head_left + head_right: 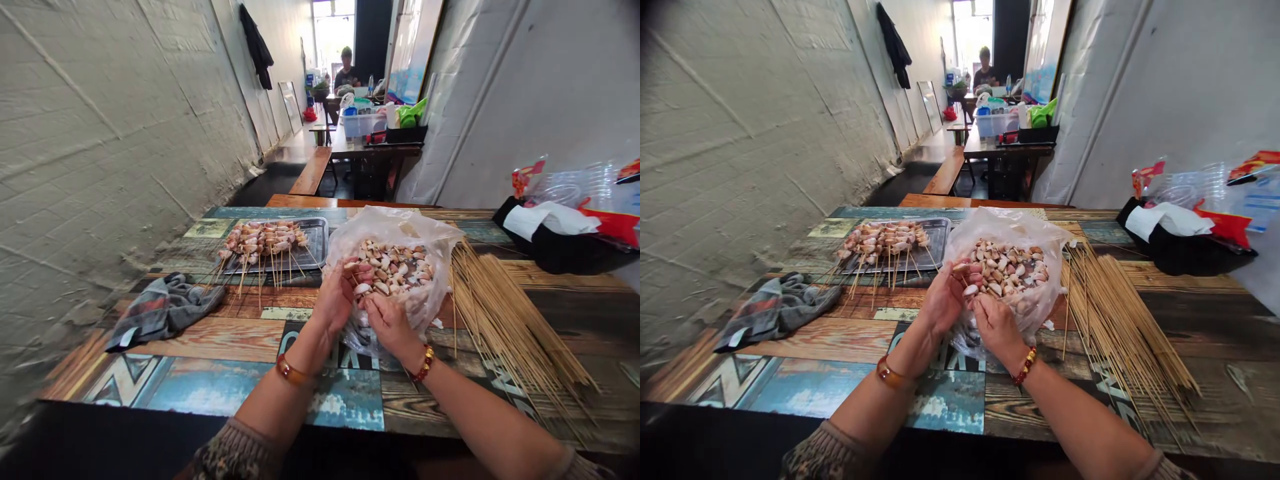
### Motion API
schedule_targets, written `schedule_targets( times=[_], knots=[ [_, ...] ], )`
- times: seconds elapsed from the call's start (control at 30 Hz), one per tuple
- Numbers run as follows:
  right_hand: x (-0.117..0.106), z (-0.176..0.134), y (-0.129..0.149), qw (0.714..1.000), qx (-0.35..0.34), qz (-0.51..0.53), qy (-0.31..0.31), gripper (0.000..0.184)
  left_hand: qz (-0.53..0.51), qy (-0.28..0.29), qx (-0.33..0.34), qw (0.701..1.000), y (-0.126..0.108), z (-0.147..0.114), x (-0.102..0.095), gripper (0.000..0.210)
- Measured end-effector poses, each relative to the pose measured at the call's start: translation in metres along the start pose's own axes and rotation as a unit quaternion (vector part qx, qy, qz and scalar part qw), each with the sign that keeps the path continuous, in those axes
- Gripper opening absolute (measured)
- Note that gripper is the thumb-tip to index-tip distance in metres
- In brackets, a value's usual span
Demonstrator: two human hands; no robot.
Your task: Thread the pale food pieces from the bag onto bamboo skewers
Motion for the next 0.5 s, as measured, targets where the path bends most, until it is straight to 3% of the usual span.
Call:
schedule_targets(
  times=[0.17, 0.5],
  knots=[
    [0.001, -0.004, -0.001, 1.0, -0.004, -0.017, 0.003, 0.027, 0.042, 0.002, 0.02, 0.999, 0.005, -0.001, 0.002, 0.026],
    [0.001, -0.003, -0.002, 1.0, 0.009, -0.02, -0.01, 0.028, 0.129, 0.003, 0.049, 0.99, 0.012, -0.004, 0.009, 0.029]
  ],
)
Point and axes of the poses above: each hand's wrist, its own z-axis towards the middle knuckle, its own x-axis out of the palm, y = z × x, the point moved 3 cm from there along z, towards the middle knuckle, and after that the axes turned 1 degree about -z, right-handed, at the moved point
